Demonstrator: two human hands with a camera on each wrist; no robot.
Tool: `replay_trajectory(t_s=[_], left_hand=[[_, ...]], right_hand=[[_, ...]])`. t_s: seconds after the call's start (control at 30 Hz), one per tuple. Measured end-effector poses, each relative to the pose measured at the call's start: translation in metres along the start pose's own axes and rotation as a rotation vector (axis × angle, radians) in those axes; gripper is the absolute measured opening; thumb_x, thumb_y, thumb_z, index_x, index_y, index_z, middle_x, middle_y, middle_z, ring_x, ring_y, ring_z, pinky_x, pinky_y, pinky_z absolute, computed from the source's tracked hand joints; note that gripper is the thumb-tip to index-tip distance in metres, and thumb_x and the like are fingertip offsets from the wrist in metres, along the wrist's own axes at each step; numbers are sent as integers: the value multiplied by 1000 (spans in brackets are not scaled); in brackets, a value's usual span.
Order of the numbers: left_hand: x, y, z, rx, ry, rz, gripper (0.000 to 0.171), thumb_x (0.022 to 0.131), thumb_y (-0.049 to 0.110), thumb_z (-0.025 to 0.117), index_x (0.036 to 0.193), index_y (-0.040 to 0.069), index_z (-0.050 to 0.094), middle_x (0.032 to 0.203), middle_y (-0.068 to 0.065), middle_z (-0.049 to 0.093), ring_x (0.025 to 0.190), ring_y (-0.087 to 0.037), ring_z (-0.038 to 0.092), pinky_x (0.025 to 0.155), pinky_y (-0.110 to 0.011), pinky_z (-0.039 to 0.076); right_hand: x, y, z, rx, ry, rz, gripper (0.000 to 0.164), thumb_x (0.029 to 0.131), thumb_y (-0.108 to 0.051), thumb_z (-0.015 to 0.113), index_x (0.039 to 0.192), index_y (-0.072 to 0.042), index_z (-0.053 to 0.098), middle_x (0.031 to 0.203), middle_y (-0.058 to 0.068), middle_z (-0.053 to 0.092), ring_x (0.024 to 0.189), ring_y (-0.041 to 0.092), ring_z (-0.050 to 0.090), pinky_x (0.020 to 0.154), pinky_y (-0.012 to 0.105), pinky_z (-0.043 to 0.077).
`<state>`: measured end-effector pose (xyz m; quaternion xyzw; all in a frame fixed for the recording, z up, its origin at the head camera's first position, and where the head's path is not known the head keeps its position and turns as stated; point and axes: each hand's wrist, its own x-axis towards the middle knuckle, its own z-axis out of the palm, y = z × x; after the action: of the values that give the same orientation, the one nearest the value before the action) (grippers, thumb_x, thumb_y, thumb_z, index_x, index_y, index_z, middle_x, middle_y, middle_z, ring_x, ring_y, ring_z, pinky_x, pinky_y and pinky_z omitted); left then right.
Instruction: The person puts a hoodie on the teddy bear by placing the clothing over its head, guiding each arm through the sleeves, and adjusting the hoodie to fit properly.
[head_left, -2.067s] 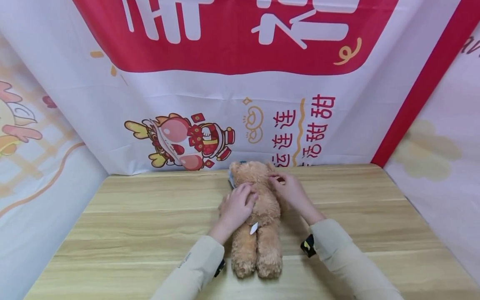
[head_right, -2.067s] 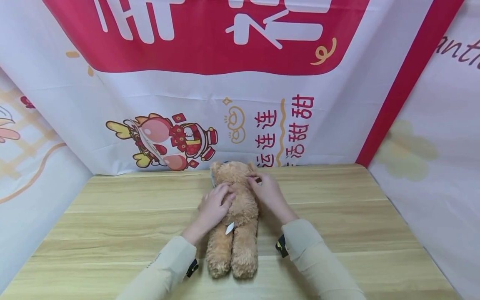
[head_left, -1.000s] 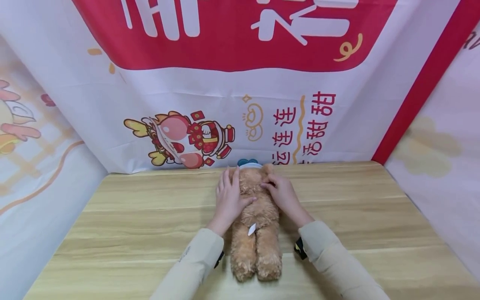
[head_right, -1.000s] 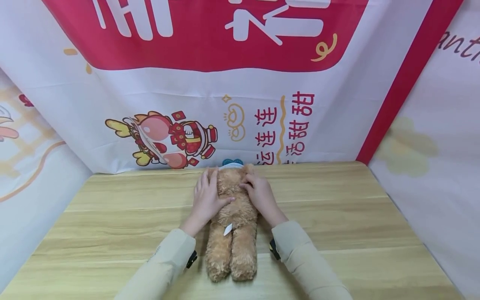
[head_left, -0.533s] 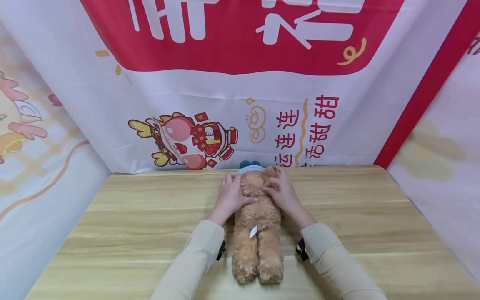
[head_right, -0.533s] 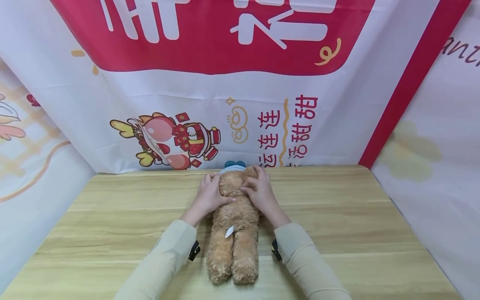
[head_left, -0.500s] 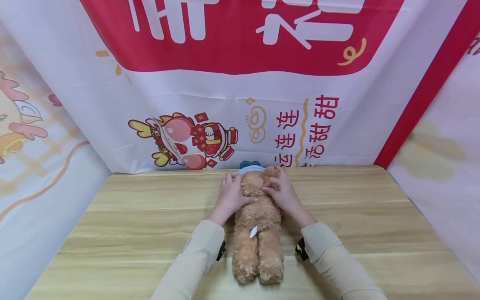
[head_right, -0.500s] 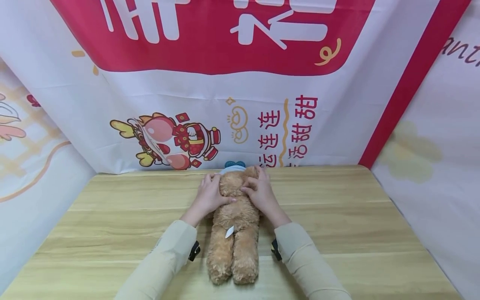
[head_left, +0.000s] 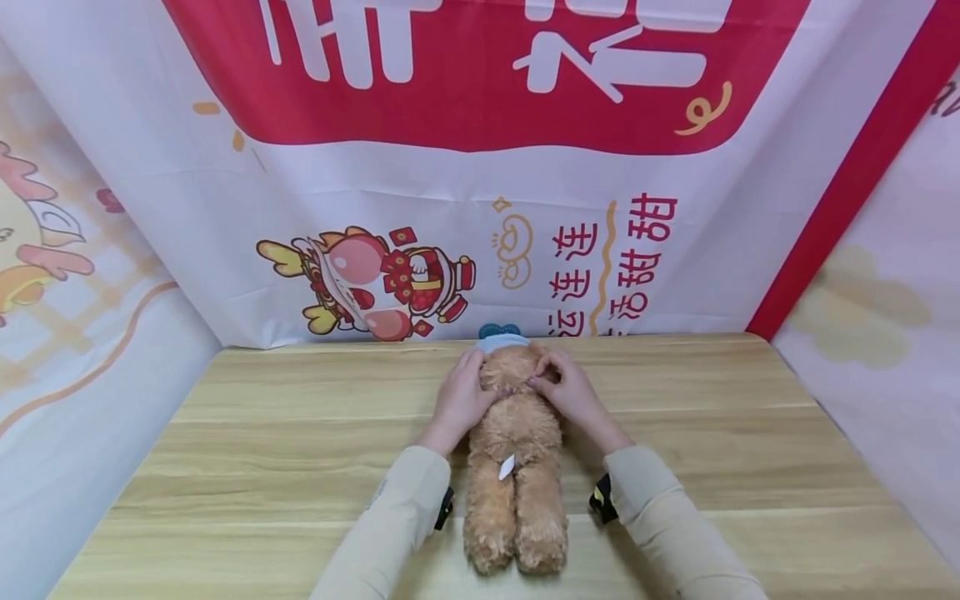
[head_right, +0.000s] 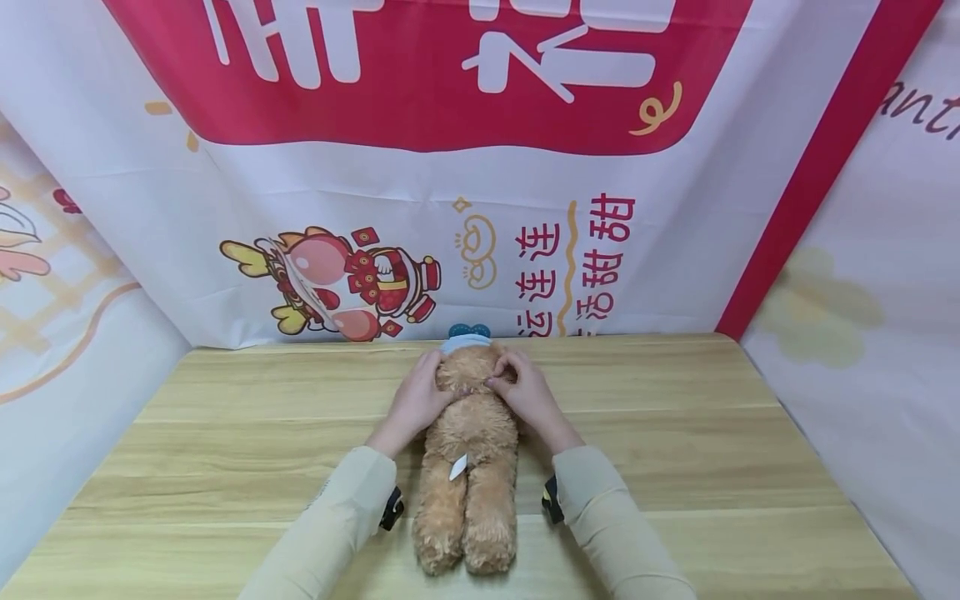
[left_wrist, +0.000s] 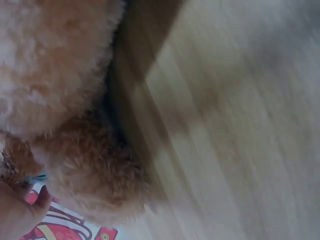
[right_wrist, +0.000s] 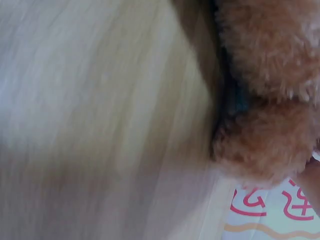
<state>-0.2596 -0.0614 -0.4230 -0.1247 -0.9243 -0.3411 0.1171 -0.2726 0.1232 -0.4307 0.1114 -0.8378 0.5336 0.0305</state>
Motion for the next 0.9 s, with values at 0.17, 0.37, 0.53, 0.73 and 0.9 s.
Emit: replay_trajectory(t_s=[0.17, 0.37, 0.53, 0.73, 0.9], left_hand=[[0, 5, 3, -16, 80, 80, 50, 74, 0, 74, 119, 7, 54, 120, -14, 60, 113, -31, 59, 95, -45, 48], [-1, 9, 7, 68, 103, 131, 63, 70, -6, 72, 128, 10, 52, 124, -12, 61, 112, -31, 59, 93, -48, 48], [-3, 14, 8, 208, 77, 146, 67, 70, -4, 73, 132, 10, 51, 124, -11, 59, 109, -32, 59, 91, -48, 46], [-9, 18, 6, 326, 97, 172, 56, 70, 1, 77, 122, 11, 57, 113, -11, 59, 104, -30, 59, 92, -46, 46], [-10, 16, 6, 332, 128, 205, 49, 67, -1, 76, 110, 13, 59, 105, -9, 58, 98, -27, 58, 89, -43, 47]], right_hand=[[2, -2, -9, -5, -85, 58, 57, 82, -3, 70, 130, -3, 40, 140, 21, 45, 129, 35, 44, 108, 47, 37], [8, -4, -19, -143, -208, -1, 86, 77, -7, 73, 148, 0, 24, 150, 27, 29, 138, 42, 31, 115, 54, 26], [10, -3, -23, -211, -209, -58, 68, 71, -7, 76, 132, 4, 48, 129, 24, 45, 120, 39, 45, 105, 55, 38], [8, -4, -20, -291, -171, -181, 51, 67, -3, 75, 113, 2, 54, 115, 22, 48, 106, 35, 48, 91, 50, 45], [4, -5, -15, -327, -116, -273, 39, 65, 8, 71, 99, -2, 54, 105, 17, 54, 100, 30, 51, 88, 45, 47]])
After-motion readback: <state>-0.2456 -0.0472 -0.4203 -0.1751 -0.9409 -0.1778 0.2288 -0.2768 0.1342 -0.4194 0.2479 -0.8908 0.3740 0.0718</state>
